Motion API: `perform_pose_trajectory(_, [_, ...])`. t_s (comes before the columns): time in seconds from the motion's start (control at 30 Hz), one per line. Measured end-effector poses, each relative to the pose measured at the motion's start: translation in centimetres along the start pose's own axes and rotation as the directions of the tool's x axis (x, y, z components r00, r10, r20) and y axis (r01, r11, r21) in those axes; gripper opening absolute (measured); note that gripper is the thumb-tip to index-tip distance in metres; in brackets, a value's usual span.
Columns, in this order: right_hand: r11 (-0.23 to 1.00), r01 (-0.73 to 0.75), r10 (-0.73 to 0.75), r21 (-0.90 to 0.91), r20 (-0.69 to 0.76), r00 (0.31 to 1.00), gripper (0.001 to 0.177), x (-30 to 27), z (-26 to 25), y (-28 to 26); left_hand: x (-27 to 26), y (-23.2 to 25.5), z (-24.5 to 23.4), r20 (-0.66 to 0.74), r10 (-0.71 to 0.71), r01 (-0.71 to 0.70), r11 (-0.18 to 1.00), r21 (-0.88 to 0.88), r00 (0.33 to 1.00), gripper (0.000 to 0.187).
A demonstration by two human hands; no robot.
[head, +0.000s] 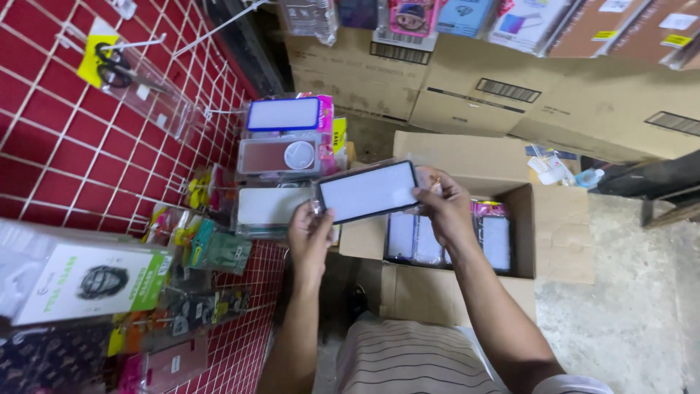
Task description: Checking and placing various mobile phone cases into a cardboard box in a retail stockroom.
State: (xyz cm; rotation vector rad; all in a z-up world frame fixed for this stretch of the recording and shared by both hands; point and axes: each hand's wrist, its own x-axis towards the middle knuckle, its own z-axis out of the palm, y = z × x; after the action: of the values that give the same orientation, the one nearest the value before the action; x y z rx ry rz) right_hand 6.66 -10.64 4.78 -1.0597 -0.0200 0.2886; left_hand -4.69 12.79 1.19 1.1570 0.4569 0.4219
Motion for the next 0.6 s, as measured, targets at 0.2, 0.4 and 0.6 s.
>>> perform_pose_trajectory(0.2, [0.914, 0.081, -0.011, -0.399, 0.174, 0.985, 0.025, 0.8, 3.2, 5.5, 1.5, 2.7, -6.7, -0.198, 0.267, -0.141, 0.86, 0.49, 0.943, 0.036])
perform_pose_trajectory(0.4, [0.836, 0.076, 0.053, -0.544, 0.218, 0.974, 0.013, 0.5, 9.1, 7.5, 2.8, 3.8, -12.0, -0.208, 0.498, -0.2, 0.646, 0.737, 0.842, 0.04])
perform_pose_trajectory(0.6, [0.673, 0.187, -0.027, -0.716, 0.229, 0.973, 0.015, 0.6, 12.8, 9.2, 3.8, 6.1, -14.2, -0.152, 0.471, -0.077, 0.431, 0.899, 0.869, 0.042])
